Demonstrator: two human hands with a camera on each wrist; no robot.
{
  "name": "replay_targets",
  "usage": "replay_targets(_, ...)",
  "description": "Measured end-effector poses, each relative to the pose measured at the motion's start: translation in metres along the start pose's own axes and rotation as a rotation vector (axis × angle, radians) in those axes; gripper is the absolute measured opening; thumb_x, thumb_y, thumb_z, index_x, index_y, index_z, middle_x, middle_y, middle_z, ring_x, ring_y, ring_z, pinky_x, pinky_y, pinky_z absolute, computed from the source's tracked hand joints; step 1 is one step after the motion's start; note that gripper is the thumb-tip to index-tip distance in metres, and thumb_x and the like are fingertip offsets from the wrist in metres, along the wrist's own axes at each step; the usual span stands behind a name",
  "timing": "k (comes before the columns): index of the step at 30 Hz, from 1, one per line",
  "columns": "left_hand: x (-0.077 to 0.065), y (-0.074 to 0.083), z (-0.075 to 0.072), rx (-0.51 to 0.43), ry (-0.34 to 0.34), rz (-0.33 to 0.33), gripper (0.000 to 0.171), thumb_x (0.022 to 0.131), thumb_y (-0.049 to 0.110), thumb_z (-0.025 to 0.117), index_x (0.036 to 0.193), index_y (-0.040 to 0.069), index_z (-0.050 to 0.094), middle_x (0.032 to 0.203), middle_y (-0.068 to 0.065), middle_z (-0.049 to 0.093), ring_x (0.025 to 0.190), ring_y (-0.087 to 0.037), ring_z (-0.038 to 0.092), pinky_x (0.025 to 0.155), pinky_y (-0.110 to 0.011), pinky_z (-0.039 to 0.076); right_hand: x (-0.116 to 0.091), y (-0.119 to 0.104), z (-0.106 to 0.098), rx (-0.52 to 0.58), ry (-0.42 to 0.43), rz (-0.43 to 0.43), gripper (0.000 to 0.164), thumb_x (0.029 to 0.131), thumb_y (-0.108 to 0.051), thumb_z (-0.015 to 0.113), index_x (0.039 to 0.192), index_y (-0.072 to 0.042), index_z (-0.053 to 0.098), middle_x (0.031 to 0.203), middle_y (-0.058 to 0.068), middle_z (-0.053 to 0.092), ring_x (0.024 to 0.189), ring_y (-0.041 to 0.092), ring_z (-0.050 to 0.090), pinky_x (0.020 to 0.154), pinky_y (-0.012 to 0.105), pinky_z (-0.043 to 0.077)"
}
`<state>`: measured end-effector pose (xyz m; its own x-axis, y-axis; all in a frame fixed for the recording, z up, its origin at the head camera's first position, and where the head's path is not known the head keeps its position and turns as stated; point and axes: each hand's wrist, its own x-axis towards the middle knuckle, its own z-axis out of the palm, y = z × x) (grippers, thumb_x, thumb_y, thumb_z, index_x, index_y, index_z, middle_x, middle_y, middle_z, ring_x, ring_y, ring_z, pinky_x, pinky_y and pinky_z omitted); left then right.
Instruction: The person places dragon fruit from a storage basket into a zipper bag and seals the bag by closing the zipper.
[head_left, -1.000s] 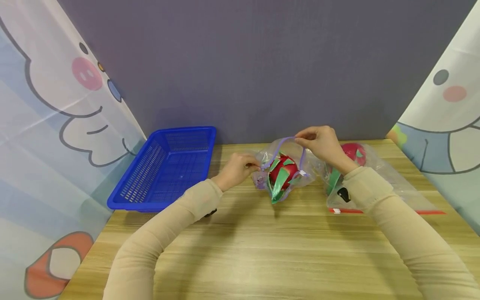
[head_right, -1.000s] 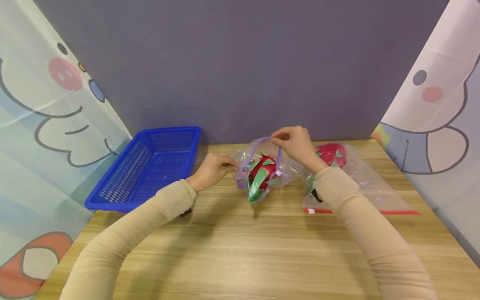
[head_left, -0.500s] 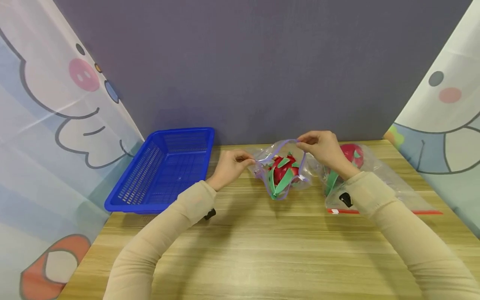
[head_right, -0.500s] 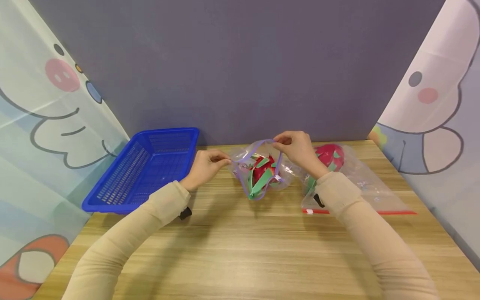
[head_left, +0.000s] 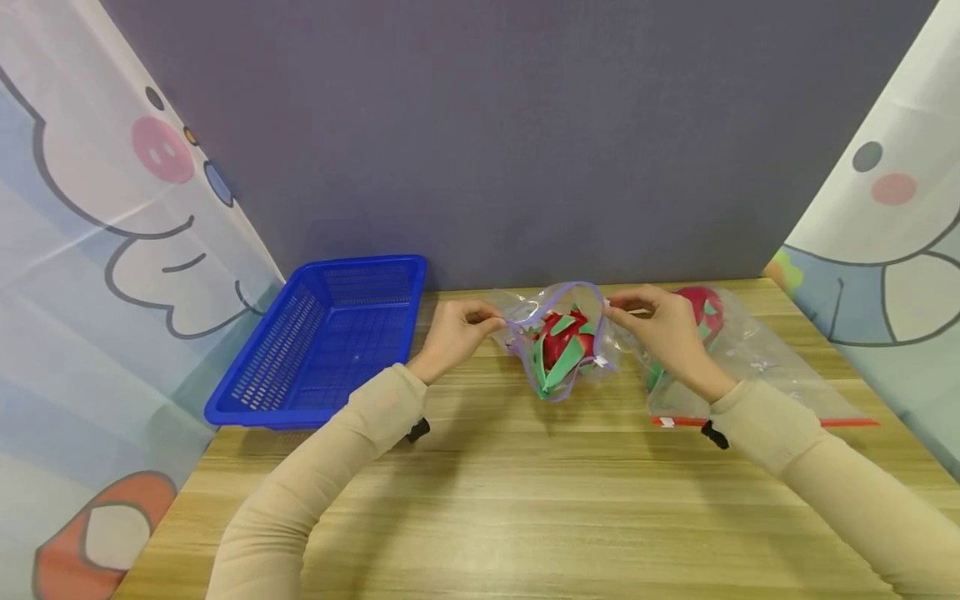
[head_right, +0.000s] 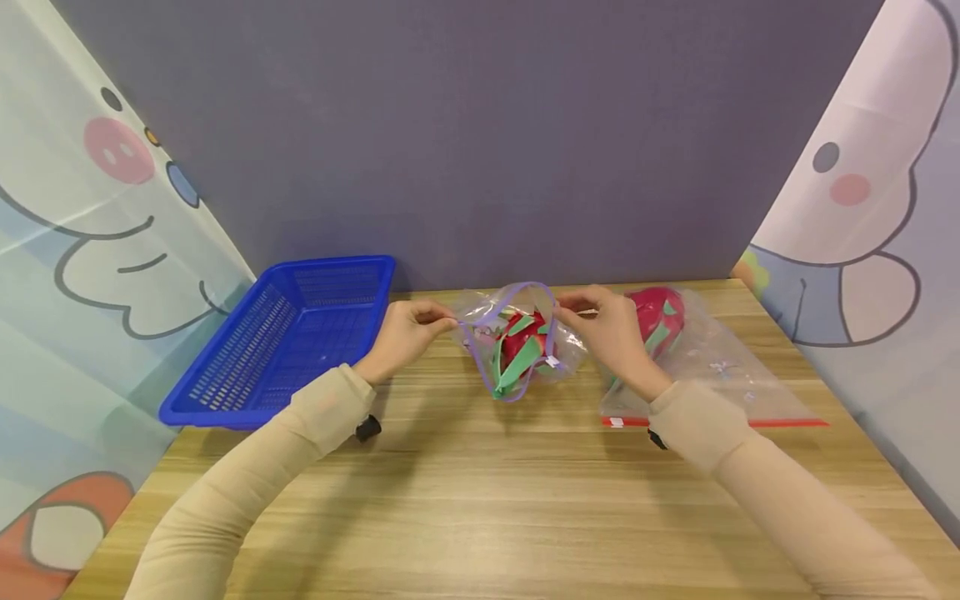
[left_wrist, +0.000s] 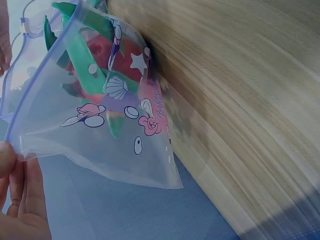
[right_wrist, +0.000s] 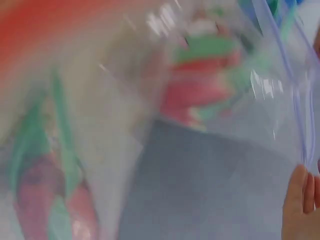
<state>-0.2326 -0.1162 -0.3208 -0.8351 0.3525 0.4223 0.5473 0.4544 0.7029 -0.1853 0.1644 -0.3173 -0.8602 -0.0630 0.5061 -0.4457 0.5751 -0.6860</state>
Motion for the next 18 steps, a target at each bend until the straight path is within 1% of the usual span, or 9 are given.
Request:
replay_targets(2, 0.0, 0.0, -0.001, 0.002, 0.003, 0.007, 0.008, 0.082, 0.014, 0.068, 0.083, 0.008, 0.073, 0.083, -0.006, 0.071, 0.071, -0.018, 0.066, 0.058, -0.024, 0.051, -0.009, 0.001, 0.004, 0.003, 0.004, -0.024, 0.021, 0.083, -0.017, 0.068, 0.097, -0.002, 0.069, 0.093, 0.012, 0.068, 0.072, -0.015, 0.055, 0.065, 0.008, 0.048)
replay_targets(4, 0.0, -0.001, -0.001, 0.011, 0.009, 0.016, 0.008, 0.082, 0.014, 0.068, 0.083, 0.008, 0.073, 0.082, -0.006, 0.071, 0.07, -0.017, 0.066, 0.057, -0.023, 0.05, -0.018, 0.003, 0.008, -0.006, -0.023, -0.043, 0.02, 0.08, -0.016, 0.071, 0.095, -0.003, 0.069, 0.092, 0.011, 0.068, 0.072, -0.01, 0.059, 0.064, 0.01, 0.049)
replay_targets(8, 0.001, -0.001, -0.001, 0.033, 0.015, 0.019, 0.008, 0.082, 0.013, 0.069, 0.082, 0.007, 0.073, 0.081, -0.007, 0.071, 0.068, -0.016, 0.065, 0.056, -0.022, 0.049, -0.032, 0.008, 0.017, -0.029, -0.089, -0.101, 0.024, 0.072, -0.011, 0.077, 0.093, -0.002, 0.069, 0.09, 0.006, 0.067, 0.076, 0.009, 0.065, 0.066, 0.019, 0.054)
replay_targets(11, 0.001, 0.0, -0.002, 0.041, 0.014, 0.009, 0.008, 0.082, 0.014, 0.069, 0.082, 0.007, 0.073, 0.08, -0.006, 0.071, 0.068, -0.016, 0.065, 0.056, -0.022, 0.049, -0.037, 0.013, 0.022, -0.091, -0.103, -0.169, 0.029, 0.067, -0.007, 0.079, 0.094, -0.002, 0.069, 0.089, 0.003, 0.065, 0.079, 0.018, 0.065, 0.068, 0.027, 0.055)
replay_targets(15, 0.002, -0.001, -0.001, 0.048, 0.014, 0.008, 0.007, 0.081, 0.013, 0.069, 0.081, 0.007, 0.073, 0.08, -0.006, 0.071, 0.067, -0.014, 0.065, 0.056, -0.022, 0.049, -0.036, 0.018, 0.027, -0.176, -0.064, -0.253, 0.028, 0.066, -0.001, 0.079, 0.092, -0.001, 0.069, 0.088, 0.005, 0.066, 0.074, 0.02, 0.066, 0.065, 0.03, 0.055)
replay_targets(18, 0.003, -0.002, -0.001, 0.051, 0.021, 0.013, 0.007, 0.081, 0.012, 0.069, 0.081, 0.006, 0.073, 0.079, -0.007, 0.071, 0.067, -0.012, 0.065, 0.056, -0.021, 0.049, -0.033, 0.02, 0.029, -0.175, -0.029, -0.271, 0.023, 0.066, 0.004, 0.077, 0.088, 0.001, 0.069, 0.086, 0.01, 0.068, 0.069, 0.021, 0.066, 0.061, 0.029, 0.055)
